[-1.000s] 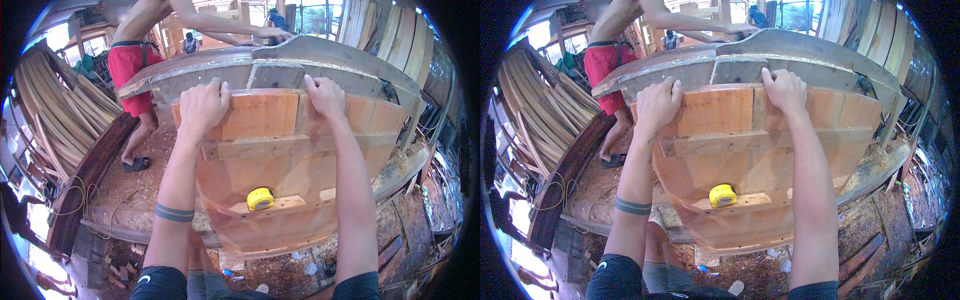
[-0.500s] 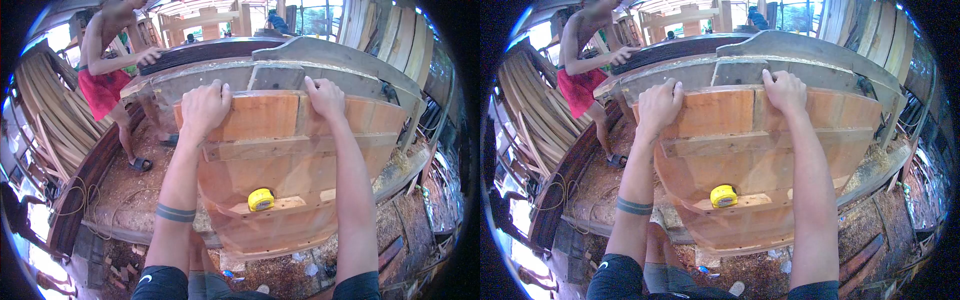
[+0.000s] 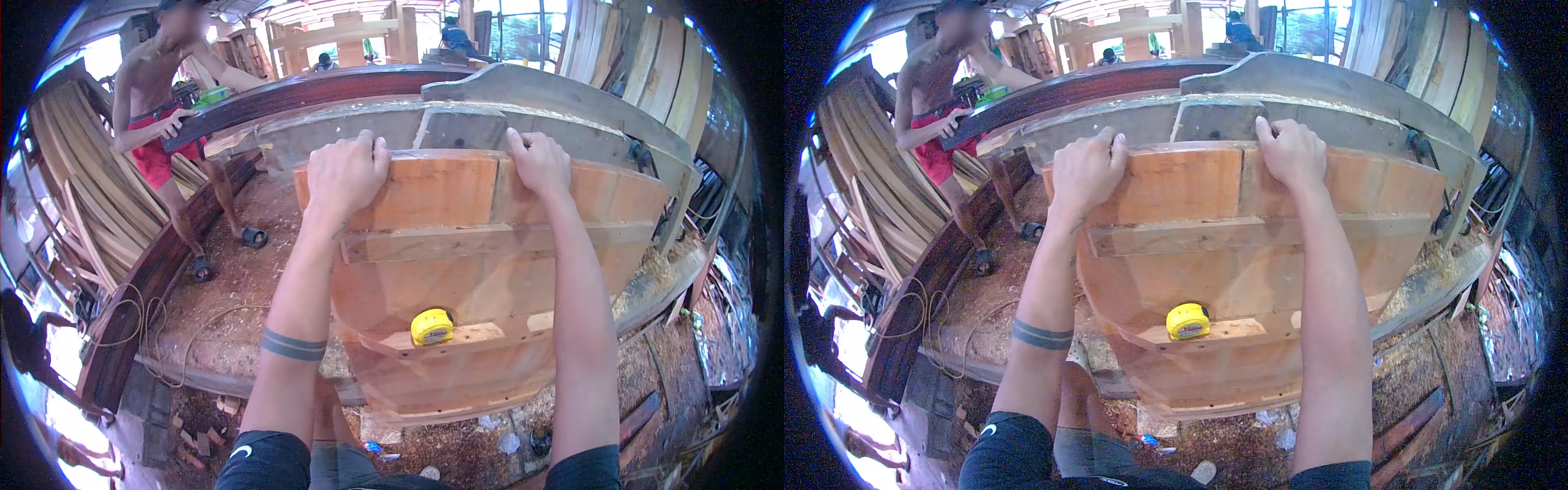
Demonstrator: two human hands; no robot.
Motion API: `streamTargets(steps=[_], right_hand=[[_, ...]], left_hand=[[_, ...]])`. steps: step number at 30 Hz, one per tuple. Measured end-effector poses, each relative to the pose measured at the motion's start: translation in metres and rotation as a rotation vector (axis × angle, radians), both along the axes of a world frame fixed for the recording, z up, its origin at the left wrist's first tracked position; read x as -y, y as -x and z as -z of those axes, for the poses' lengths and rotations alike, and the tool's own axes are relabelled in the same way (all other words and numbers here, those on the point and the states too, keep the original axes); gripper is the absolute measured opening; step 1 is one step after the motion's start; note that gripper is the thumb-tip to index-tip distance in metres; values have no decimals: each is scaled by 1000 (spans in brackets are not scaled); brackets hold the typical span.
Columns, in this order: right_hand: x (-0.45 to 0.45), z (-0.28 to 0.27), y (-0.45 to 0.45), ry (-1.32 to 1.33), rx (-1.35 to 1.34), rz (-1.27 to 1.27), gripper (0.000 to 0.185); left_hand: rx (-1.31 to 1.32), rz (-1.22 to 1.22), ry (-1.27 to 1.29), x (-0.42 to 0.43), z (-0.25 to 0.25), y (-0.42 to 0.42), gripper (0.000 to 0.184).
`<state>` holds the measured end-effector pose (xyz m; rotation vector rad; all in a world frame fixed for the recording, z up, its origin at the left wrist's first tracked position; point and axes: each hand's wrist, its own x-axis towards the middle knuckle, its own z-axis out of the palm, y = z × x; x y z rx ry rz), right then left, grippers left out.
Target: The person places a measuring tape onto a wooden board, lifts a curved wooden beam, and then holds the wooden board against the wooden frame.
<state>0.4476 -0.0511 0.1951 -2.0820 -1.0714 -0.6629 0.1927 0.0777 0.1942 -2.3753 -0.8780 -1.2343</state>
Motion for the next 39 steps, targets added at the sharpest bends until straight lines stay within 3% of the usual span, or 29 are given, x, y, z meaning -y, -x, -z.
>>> streamTargets(steps=[39], right_hand=[[0,0,0,-31,37,-26,52]], left_hand=[[29,33,9,2,-1,2,35]])
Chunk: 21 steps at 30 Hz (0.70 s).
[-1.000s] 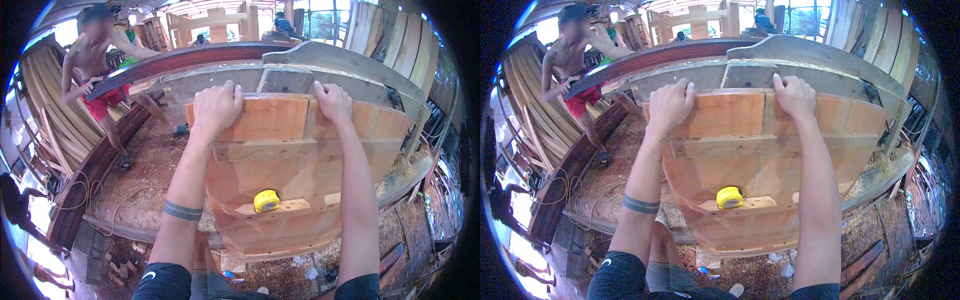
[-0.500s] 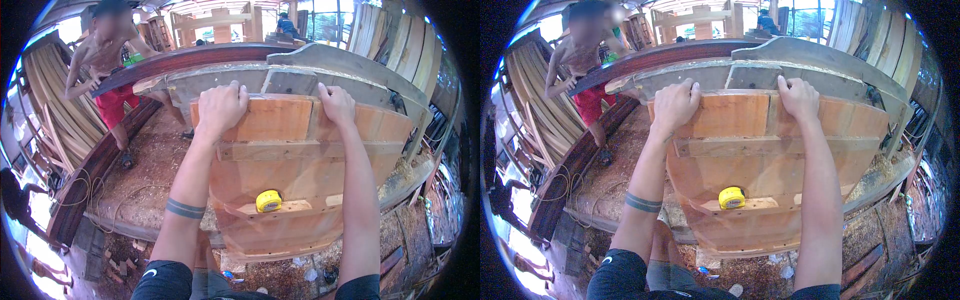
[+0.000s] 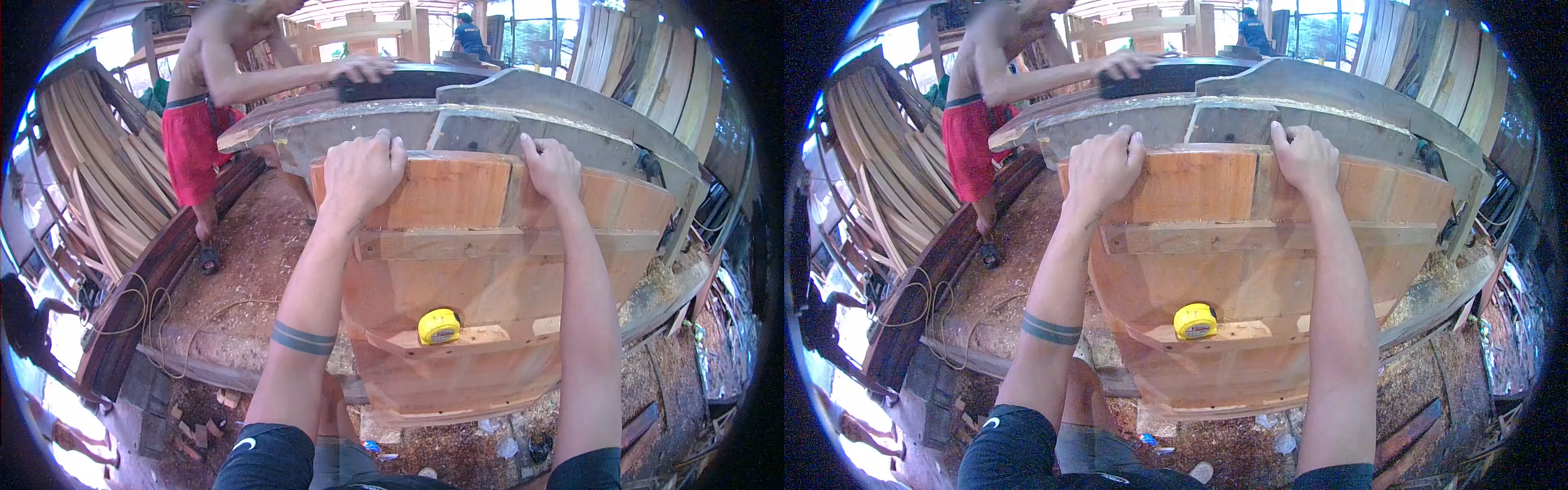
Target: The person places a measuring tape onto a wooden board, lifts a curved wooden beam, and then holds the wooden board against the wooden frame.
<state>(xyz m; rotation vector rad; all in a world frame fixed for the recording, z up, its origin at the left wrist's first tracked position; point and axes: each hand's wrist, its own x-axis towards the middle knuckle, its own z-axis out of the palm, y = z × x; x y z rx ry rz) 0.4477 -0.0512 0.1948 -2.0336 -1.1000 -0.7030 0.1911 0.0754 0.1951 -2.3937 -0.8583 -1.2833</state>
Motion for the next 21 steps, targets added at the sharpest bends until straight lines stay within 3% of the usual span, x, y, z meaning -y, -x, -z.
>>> streamTargets(steps=[21], right_hand=[[-5,4,-10,25,-6,31,52]], left_hand=[[8,-3,-23,-5,4,-1,35]])
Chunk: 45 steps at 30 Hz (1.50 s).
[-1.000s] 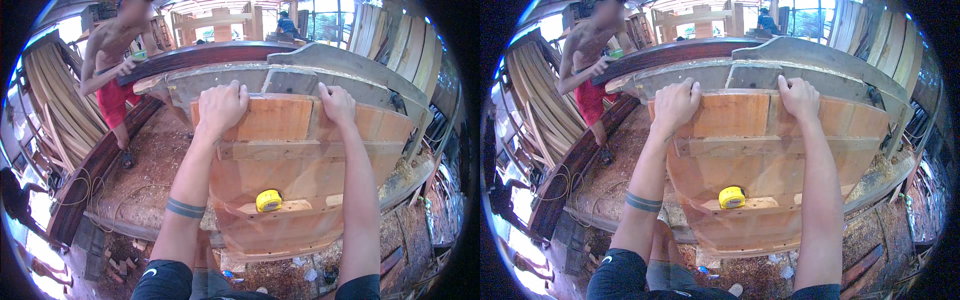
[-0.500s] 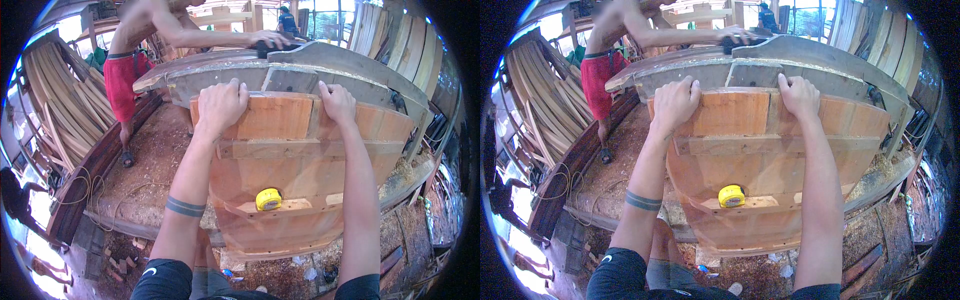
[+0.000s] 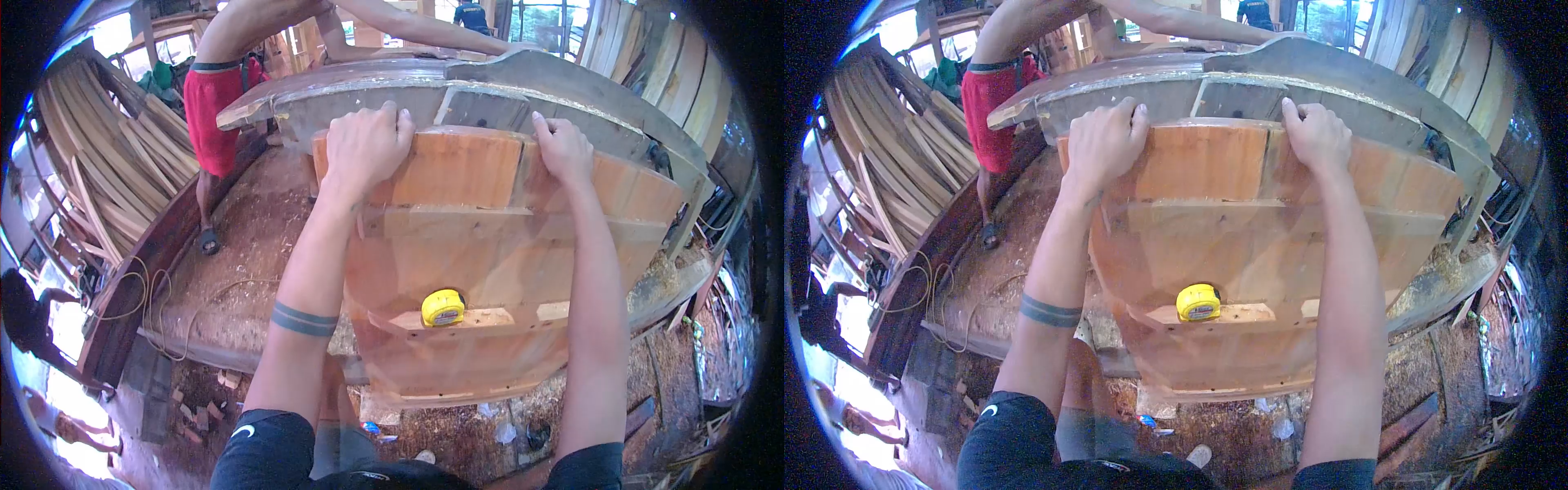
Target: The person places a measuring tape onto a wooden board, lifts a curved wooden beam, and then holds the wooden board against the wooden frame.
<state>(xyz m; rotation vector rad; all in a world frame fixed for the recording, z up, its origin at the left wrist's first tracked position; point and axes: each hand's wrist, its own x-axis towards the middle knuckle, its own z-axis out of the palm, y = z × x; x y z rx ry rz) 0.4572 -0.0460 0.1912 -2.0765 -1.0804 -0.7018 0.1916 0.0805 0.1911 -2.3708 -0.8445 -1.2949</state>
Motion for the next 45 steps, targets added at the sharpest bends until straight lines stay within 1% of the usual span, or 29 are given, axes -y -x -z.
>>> streamTargets(steps=[1,7,10,22,25,28,45], right_hand=[[0,0,1,-22,6,-11,52],[4,-5,6,51,-43,-10,54],[3,-3,4,31,-18,-8,54],[2,-2,3,25,-3,-6,52],[2,-2,3,20,-8,-9,53],[1,-2,1,18,-6,-18,54],[5,-7,7,85,-52,2,56]], left_hand=[[0,4,5,-1,0,0,36],[-17,-5,23,-1,-1,0,38],[-17,-6,5,-2,1,0,33],[-12,-5,-6,-3,1,0,33],[-22,-7,12,0,0,0,33],[-28,-17,26,0,-1,0,38],[-38,-27,50,2,-2,0,37]])
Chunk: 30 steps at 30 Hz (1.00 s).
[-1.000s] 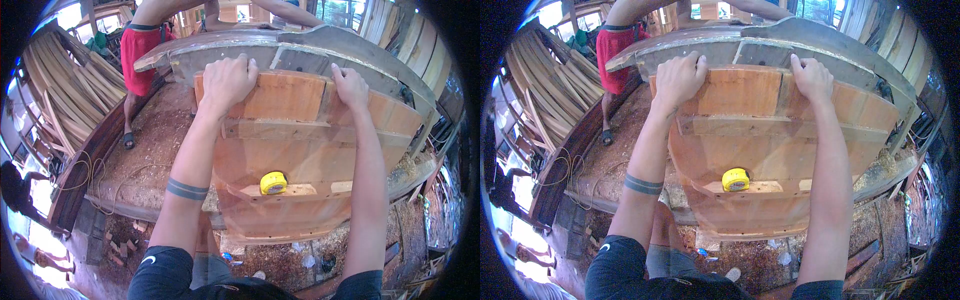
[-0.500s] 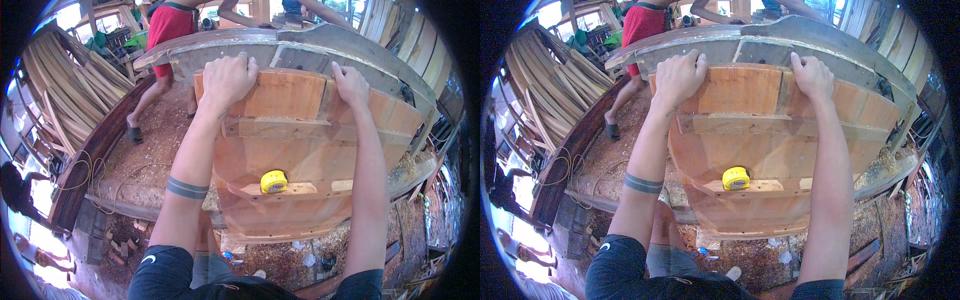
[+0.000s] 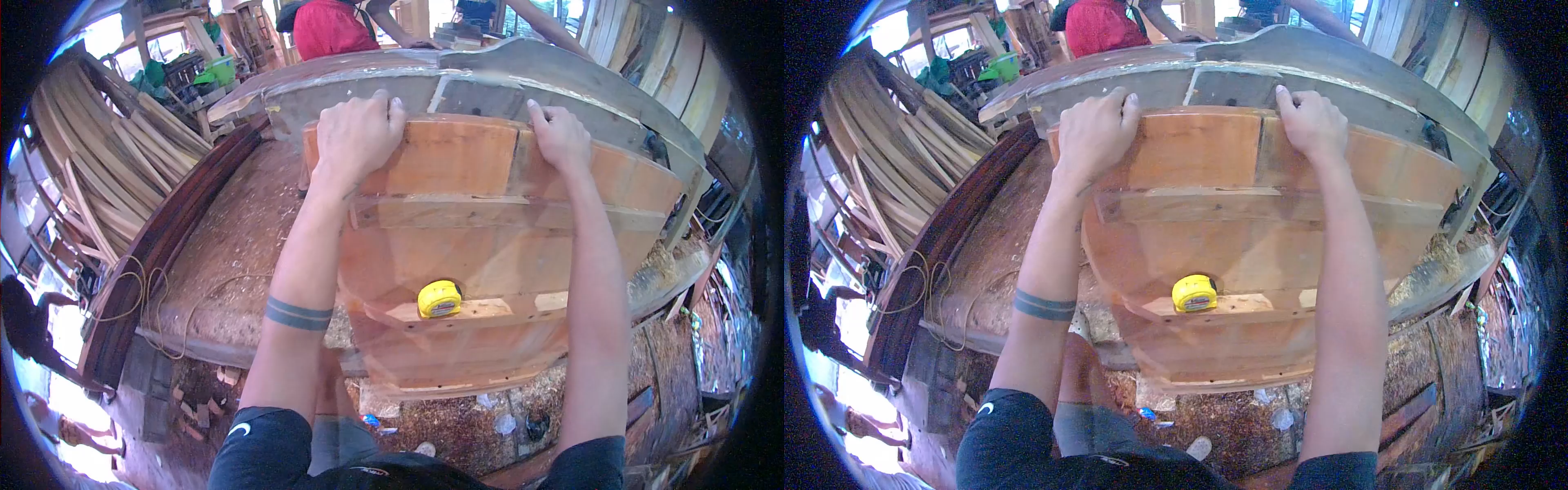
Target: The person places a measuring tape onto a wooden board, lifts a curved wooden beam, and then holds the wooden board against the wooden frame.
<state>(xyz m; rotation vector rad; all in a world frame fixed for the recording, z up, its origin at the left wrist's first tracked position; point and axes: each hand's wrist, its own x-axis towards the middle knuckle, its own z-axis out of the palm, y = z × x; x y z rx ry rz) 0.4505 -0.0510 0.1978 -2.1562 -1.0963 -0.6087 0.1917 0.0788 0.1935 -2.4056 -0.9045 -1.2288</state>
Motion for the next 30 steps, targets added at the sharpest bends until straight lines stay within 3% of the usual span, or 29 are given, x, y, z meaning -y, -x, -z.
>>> streamTargets(steps=[30], right_hand=[[7,4,4,-169,54,-87,47]], left_hand=[[-60,-72,7,9,-1,-2,36]])
